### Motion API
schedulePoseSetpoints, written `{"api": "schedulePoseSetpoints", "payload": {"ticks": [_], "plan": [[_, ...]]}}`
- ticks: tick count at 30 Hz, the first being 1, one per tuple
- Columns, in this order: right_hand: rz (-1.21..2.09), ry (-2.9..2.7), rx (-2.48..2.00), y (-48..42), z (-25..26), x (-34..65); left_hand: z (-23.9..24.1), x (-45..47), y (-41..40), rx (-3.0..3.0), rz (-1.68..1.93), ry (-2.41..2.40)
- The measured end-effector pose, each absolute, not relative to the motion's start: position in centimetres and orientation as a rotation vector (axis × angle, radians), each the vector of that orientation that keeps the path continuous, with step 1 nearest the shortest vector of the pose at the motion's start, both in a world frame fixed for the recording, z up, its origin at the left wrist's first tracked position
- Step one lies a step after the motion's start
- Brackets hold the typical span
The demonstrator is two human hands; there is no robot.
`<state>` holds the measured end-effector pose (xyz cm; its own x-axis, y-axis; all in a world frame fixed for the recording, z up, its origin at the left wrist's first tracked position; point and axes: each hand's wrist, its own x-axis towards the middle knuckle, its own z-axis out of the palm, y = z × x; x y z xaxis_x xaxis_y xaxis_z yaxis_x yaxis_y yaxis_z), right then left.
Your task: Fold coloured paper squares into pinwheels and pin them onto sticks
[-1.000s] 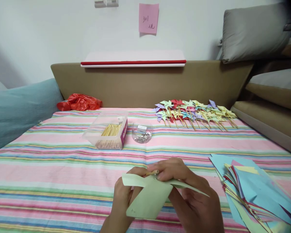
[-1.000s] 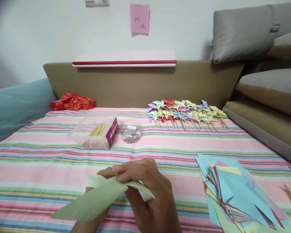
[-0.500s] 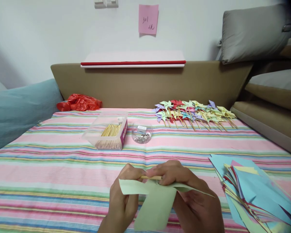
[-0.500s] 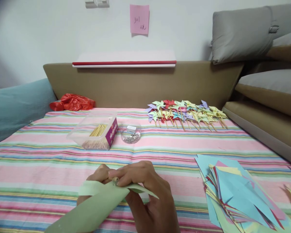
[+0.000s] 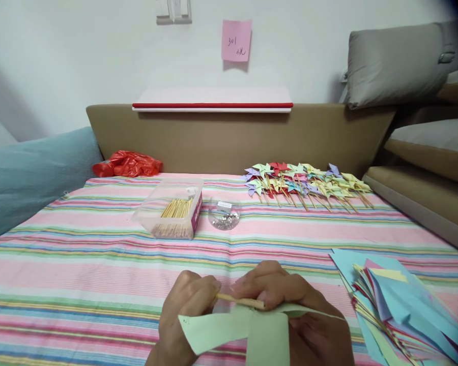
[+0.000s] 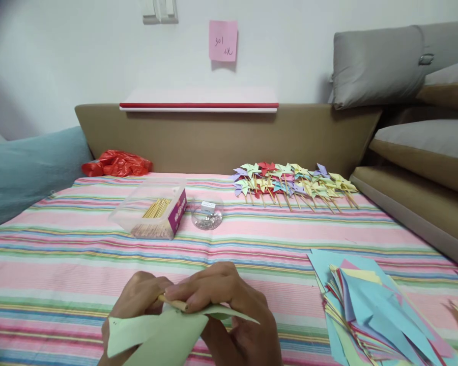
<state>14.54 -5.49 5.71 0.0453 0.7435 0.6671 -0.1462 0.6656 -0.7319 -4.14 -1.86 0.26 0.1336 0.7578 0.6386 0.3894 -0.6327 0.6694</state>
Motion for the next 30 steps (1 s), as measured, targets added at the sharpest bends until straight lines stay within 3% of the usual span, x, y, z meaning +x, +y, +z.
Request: {"api": "schedulePoseSetpoints", "payload": {"ticks": [9, 24, 30], "plan": [[0.746, -1.310, -0.535, -5.8, 5.5, 14.4, -0.6, -4.3, -1.9, 2.467, 1.691, 0.904], [0.781, -1.260, -0.464, -5.2, 5.9, 14.0, -0.5, -2.6, -2.3, 2.478, 1.689, 0.988], [0.738, -1.280, -0.481, -5.1, 4.9, 14.0, -0.1, -2.8, -1.5, 2.471, 1.748, 0.809]]}}
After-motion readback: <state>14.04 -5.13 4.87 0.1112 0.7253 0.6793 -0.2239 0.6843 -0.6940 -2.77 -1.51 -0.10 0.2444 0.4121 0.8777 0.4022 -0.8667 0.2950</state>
